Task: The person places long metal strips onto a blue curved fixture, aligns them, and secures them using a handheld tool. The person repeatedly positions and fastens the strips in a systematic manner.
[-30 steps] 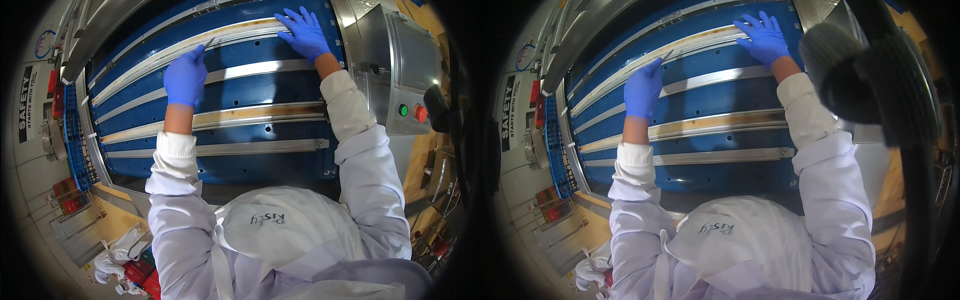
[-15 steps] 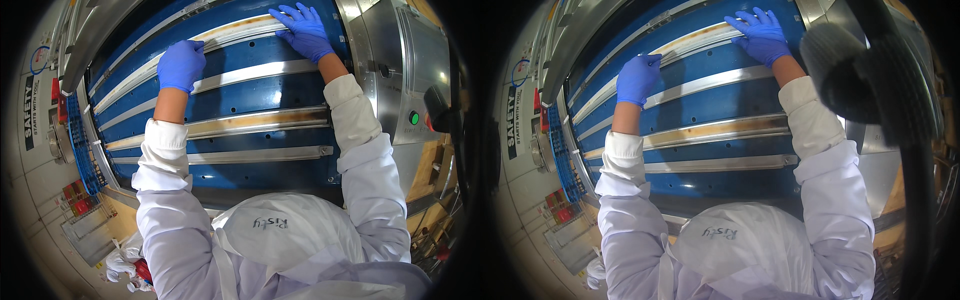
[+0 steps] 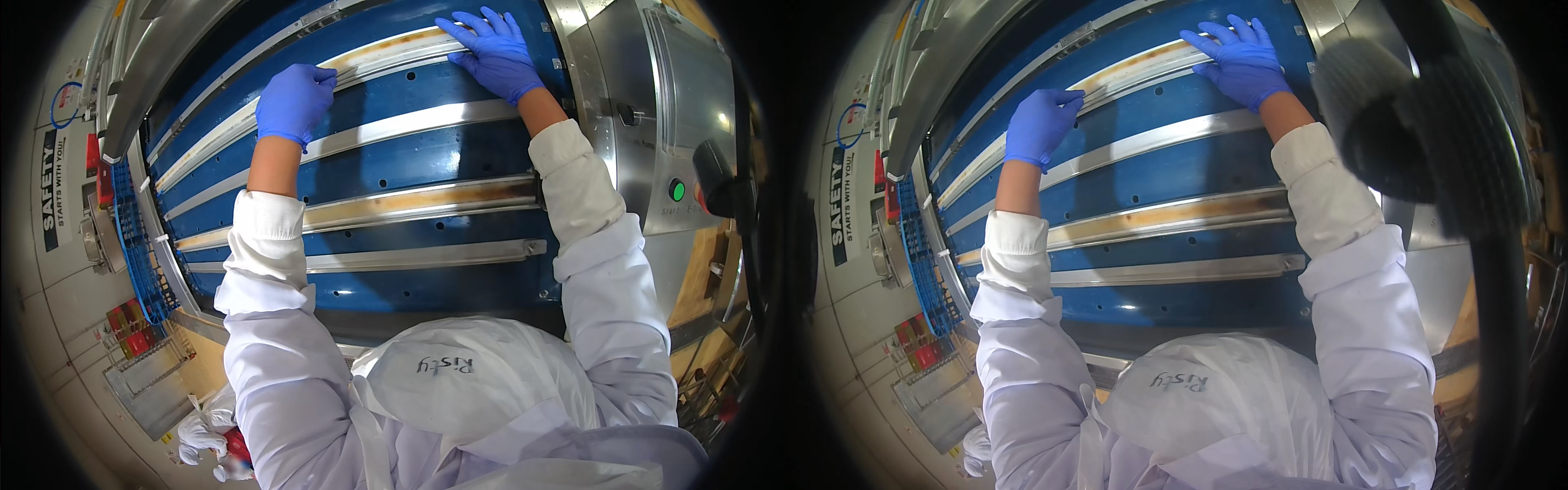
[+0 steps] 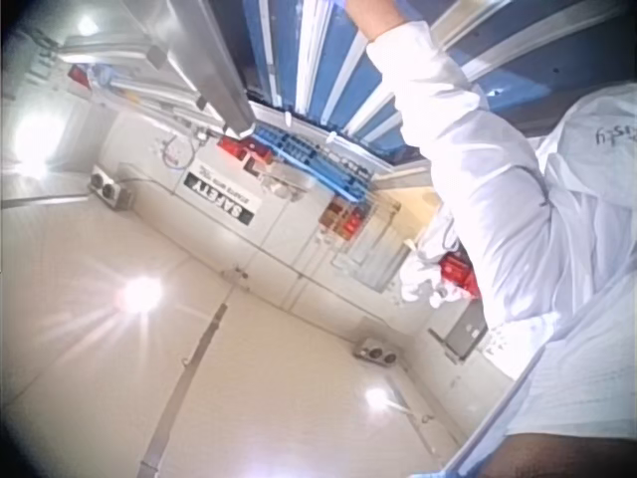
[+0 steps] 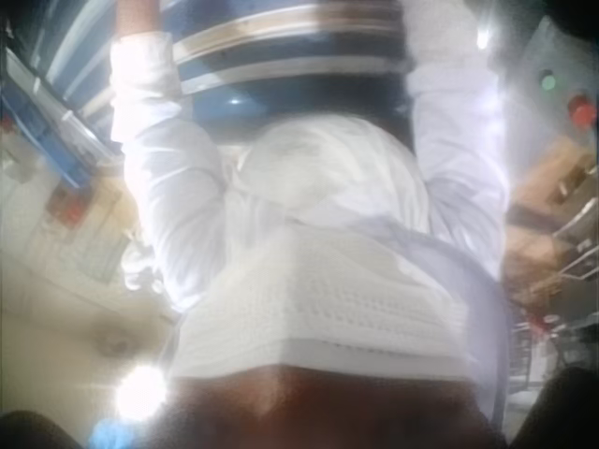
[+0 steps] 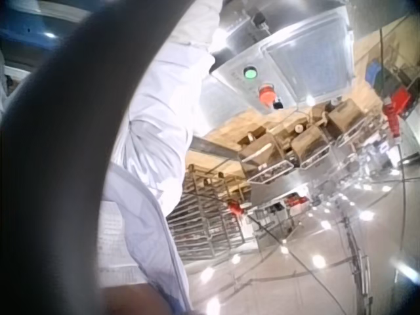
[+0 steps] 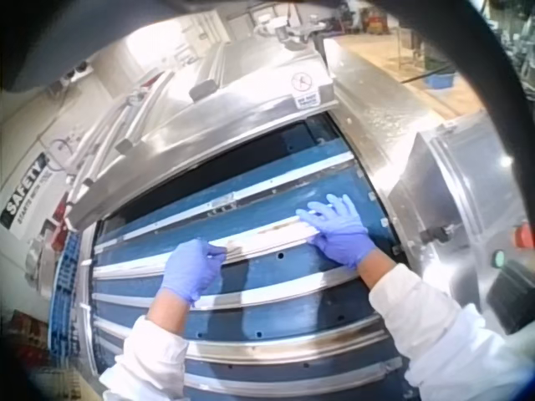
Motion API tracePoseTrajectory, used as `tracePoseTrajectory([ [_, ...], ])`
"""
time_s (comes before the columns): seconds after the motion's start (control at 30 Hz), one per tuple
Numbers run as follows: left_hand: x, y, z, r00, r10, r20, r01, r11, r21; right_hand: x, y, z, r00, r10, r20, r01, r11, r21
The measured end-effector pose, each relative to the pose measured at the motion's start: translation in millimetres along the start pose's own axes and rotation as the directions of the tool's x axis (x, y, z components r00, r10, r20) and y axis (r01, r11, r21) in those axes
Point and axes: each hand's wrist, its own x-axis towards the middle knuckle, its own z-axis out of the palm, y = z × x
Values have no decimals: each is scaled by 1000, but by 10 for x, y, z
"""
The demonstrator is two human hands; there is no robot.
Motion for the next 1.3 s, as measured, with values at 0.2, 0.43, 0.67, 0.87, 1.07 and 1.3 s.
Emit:
tracePoseTrajectory([
  [0.2, 34, 88, 34, 999, -38, 30, 37, 999, 20, -10, -12, 24, 1000, -1, -26, 1, 1000, 0],
  [0.43, 62, 140, 30, 999, -40, 14, 39, 996, 82, -6, -51, 14, 999, -6, -46, 6, 1000, -2],
  [0.67, 105, 120, -79, 996, 91, -5, -90, 992, 88, 6, -35, -237, 998, -15, 68, 8, 995, 101],
  [0.87, 164, 214, 19, 993, -79, 83, 70, 992, 105, -1, -79, -212, 999, -20, 38, 16, 994, 106],
  [1.07, 122, 272, 26, 998, -43, 50, 38, 993, 112, 2, -72, -186, 999, -34, -1, 33, 993, 109],
  [1.3, 153, 184, -73, 996, 80, 46, -84, 992, 96, 2, -58, -195, 1000, -25, 3, 24, 995, 101],
])
